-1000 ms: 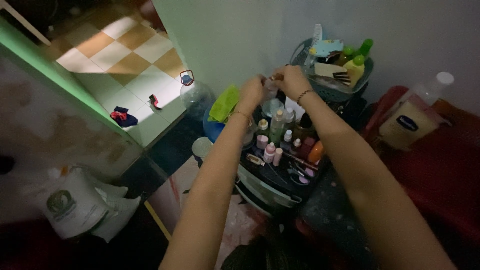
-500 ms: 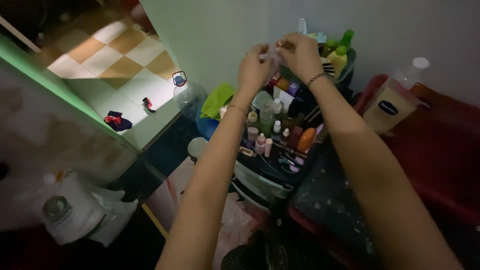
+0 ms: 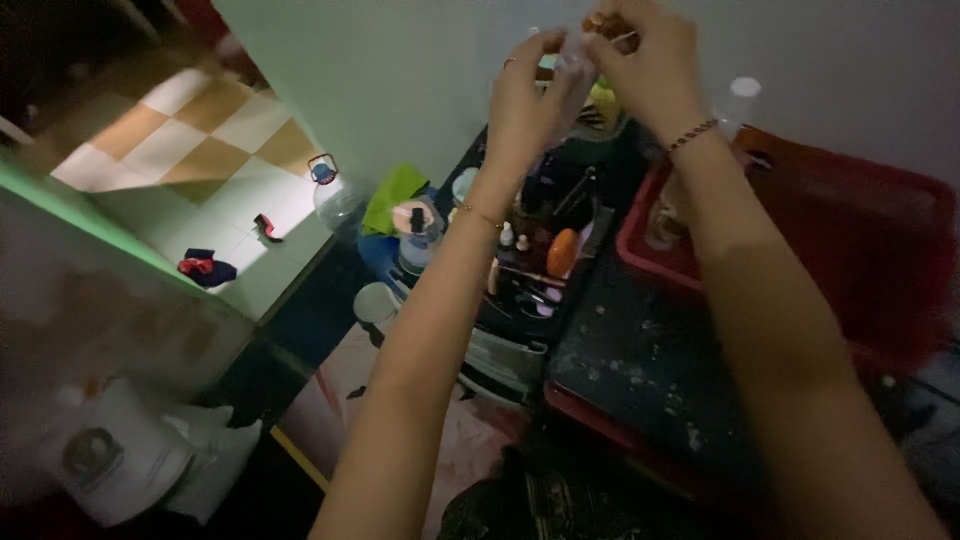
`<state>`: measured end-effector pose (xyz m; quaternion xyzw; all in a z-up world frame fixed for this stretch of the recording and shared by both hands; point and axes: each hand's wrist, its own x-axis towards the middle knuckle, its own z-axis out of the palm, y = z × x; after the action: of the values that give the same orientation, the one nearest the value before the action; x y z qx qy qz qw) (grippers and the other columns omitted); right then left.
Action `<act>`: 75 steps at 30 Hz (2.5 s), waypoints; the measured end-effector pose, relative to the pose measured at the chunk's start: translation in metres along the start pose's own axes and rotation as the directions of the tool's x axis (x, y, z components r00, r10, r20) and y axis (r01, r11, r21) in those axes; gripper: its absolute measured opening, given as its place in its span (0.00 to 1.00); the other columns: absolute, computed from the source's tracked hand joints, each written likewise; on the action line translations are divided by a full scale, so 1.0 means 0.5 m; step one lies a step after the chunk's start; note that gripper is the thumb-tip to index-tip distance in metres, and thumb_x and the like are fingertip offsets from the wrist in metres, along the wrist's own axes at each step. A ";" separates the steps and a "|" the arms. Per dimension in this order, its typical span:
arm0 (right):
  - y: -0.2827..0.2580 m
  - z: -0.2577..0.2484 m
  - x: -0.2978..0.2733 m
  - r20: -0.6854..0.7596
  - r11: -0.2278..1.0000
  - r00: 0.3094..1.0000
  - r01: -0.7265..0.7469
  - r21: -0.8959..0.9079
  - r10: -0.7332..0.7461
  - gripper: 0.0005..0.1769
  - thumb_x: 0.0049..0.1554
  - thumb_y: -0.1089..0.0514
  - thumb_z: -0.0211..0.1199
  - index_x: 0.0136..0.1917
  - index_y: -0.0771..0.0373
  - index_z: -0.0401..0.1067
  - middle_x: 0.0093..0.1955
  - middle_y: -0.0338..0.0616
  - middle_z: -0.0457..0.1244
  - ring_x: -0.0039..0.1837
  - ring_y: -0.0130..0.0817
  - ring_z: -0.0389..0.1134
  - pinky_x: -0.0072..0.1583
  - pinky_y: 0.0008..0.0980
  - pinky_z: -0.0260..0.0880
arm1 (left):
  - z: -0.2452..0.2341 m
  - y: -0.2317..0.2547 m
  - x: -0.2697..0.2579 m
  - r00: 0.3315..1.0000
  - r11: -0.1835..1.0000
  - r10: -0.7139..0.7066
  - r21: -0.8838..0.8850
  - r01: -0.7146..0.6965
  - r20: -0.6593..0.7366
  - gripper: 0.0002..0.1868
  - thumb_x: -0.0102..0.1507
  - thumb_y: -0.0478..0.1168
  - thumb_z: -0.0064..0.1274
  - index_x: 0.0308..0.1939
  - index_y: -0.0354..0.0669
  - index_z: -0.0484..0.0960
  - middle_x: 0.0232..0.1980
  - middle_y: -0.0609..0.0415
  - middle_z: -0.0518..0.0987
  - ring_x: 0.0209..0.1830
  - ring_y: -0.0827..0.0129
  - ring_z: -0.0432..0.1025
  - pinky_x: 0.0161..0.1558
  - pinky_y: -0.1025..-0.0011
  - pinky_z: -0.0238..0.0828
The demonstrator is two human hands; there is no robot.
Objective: The person picks up skincare tubes, bottles, and jars from a cluttered surface and places them into a red plastic basket.
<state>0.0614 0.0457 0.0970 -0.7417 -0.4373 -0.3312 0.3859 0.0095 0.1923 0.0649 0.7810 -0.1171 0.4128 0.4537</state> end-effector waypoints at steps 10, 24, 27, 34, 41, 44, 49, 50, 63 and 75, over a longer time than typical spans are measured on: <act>-0.025 -0.168 -0.073 0.048 0.990 0.993 -0.103 -0.098 0.108 0.11 0.56 0.56 0.60 0.48 0.66 0.69 0.43 0.48 0.64 0.44 0.35 0.66 0.46 0.30 0.66 | 0.107 0.096 -0.044 0.994 0.993 0.049 -0.109 -0.039 0.095 0.18 0.56 0.42 0.49 0.48 0.39 0.71 0.42 0.49 0.75 0.38 0.65 0.72 0.41 0.72 0.68; -0.001 -0.305 -0.203 0.104 0.880 0.887 -0.421 -0.218 0.450 0.11 0.50 0.57 0.60 0.44 0.66 0.70 0.39 0.48 0.64 0.41 0.34 0.66 0.43 0.30 0.65 | 0.268 0.167 -0.134 0.955 0.962 -0.051 -0.241 0.125 0.293 0.18 0.54 0.41 0.49 0.47 0.39 0.70 0.43 0.48 0.75 0.36 0.65 0.71 0.37 0.73 0.68; 0.008 -0.307 -0.232 0.081 0.871 0.894 -0.404 -0.281 0.441 0.12 0.49 0.57 0.61 0.42 0.67 0.70 0.37 0.50 0.63 0.40 0.37 0.66 0.43 0.32 0.65 | 0.294 0.166 -0.158 0.958 0.962 -0.038 -0.249 0.112 0.284 0.18 0.54 0.39 0.50 0.46 0.38 0.70 0.39 0.47 0.74 0.35 0.65 0.70 0.36 0.73 0.67; 0.027 -0.282 -0.283 0.077 0.811 0.844 -0.480 -0.334 0.531 0.13 0.46 0.56 0.62 0.42 0.66 0.71 0.35 0.52 0.63 0.38 0.40 0.65 0.42 0.32 0.64 | 0.322 0.145 -0.207 0.933 0.969 -0.132 -0.155 0.193 0.336 0.15 0.54 0.38 0.49 0.43 0.37 0.71 0.36 0.48 0.74 0.33 0.65 0.70 0.36 0.73 0.65; 0.043 -0.248 -0.315 0.057 0.772 0.794 -0.568 -0.285 0.605 0.12 0.44 0.57 0.61 0.41 0.64 0.71 0.36 0.50 0.63 0.38 0.39 0.66 0.43 0.31 0.65 | 0.342 0.091 -0.248 0.930 0.982 -0.101 -0.114 0.151 0.354 0.13 0.53 0.34 0.48 0.41 0.33 0.73 0.38 0.43 0.75 0.39 0.56 0.70 0.40 0.68 0.65; 0.047 -0.236 -0.320 0.056 0.762 0.787 -0.574 -0.301 0.615 0.11 0.43 0.57 0.61 0.40 0.63 0.71 0.35 0.50 0.63 0.39 0.41 0.66 0.43 0.33 0.65 | 0.346 0.075 -0.268 0.897 0.961 -0.213 -0.082 0.263 0.386 0.14 0.52 0.35 0.48 0.41 0.32 0.72 0.37 0.42 0.74 0.40 0.56 0.70 0.41 0.68 0.65; 0.054 -0.216 -0.328 0.037 0.733 0.775 -0.580 -0.355 0.631 0.10 0.43 0.58 0.61 0.40 0.62 0.72 0.35 0.50 0.63 0.39 0.43 0.65 0.43 0.36 0.65 | 0.354 0.044 -0.289 0.854 0.953 -0.299 0.082 0.292 0.427 0.14 0.51 0.36 0.48 0.39 0.34 0.72 0.39 0.40 0.74 0.41 0.50 0.67 0.41 0.63 0.64; 0.055 -0.211 -0.330 0.029 0.737 0.781 -0.574 -0.357 0.623 0.10 0.43 0.58 0.60 0.41 0.62 0.72 0.36 0.50 0.63 0.39 0.43 0.65 0.43 0.36 0.65 | 0.357 0.037 -0.292 0.842 0.947 -0.318 0.111 0.300 0.435 0.14 0.51 0.36 0.48 0.39 0.34 0.72 0.39 0.39 0.73 0.42 0.49 0.67 0.41 0.62 0.63; 0.076 -0.180 -0.335 0.014 0.697 0.739 -0.628 -0.347 0.673 0.11 0.43 0.59 0.60 0.42 0.63 0.72 0.38 0.54 0.63 0.41 0.47 0.65 0.44 0.37 0.64 | 0.385 -0.030 -0.314 0.833 0.946 -0.284 -0.002 0.324 0.474 0.16 0.51 0.33 0.44 0.43 0.32 0.71 0.42 0.39 0.74 0.45 0.53 0.68 0.46 0.67 0.63; 0.089 -0.167 -0.327 0.031 0.706 0.758 -0.591 -0.390 0.651 0.10 0.44 0.61 0.58 0.42 0.66 0.71 0.39 0.56 0.62 0.40 0.48 0.65 0.44 0.38 0.65 | 0.383 -0.017 -0.311 0.824 0.942 -0.302 0.016 0.336 0.480 0.17 0.52 0.33 0.44 0.44 0.31 0.70 0.43 0.38 0.72 0.46 0.51 0.67 0.46 0.65 0.62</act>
<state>0.0235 -0.1047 -0.0108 -0.9276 -0.1240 -0.1919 0.2957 0.0192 0.0130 -0.1045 0.8504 -0.1068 0.1225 0.5004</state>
